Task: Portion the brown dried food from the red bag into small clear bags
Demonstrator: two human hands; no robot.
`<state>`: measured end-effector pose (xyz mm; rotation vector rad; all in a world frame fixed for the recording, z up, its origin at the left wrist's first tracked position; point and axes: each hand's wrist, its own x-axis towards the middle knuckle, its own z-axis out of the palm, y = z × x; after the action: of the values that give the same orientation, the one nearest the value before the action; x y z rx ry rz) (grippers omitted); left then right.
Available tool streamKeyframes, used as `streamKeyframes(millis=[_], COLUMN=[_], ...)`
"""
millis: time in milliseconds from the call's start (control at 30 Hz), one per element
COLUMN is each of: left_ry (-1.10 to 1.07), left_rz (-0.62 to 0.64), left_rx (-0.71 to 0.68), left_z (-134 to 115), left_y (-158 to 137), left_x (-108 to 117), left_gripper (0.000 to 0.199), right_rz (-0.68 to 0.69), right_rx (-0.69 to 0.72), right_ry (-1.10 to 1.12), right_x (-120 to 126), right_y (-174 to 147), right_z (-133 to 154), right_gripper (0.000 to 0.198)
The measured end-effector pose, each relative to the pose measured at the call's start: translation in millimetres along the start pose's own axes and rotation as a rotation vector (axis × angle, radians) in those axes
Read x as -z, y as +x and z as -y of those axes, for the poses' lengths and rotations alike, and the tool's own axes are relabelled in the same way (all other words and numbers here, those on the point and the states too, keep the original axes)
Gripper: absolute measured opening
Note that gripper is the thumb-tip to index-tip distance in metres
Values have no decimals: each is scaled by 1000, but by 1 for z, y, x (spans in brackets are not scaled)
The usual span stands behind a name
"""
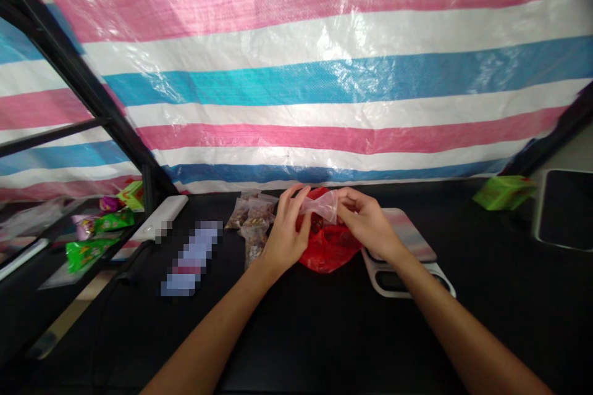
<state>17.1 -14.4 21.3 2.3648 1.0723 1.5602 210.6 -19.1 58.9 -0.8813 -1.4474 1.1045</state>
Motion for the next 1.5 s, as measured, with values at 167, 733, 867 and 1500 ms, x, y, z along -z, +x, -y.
streamKeyframes(millis=[167, 733, 867, 1500], left_ry=[-234, -756, -713, 73], left_rz=[-158, -99, -121, 30], left_rx=[139, 640, 590, 88], left_z=[1, 14, 18, -4], left_y=[2, 11, 12, 1], left_x=[-7, -7, -5, 4], left_gripper=[54, 35, 35, 34], right_rz=[-112, 55, 178, 158], right_rx=[4, -79, -117, 114], right_ry=[-49, -28, 70, -534], right_x=[5, 5, 4, 15], right_y=[1, 1, -1, -4], right_z=[-5, -14, -12, 1], right_gripper=[29, 44, 43, 28])
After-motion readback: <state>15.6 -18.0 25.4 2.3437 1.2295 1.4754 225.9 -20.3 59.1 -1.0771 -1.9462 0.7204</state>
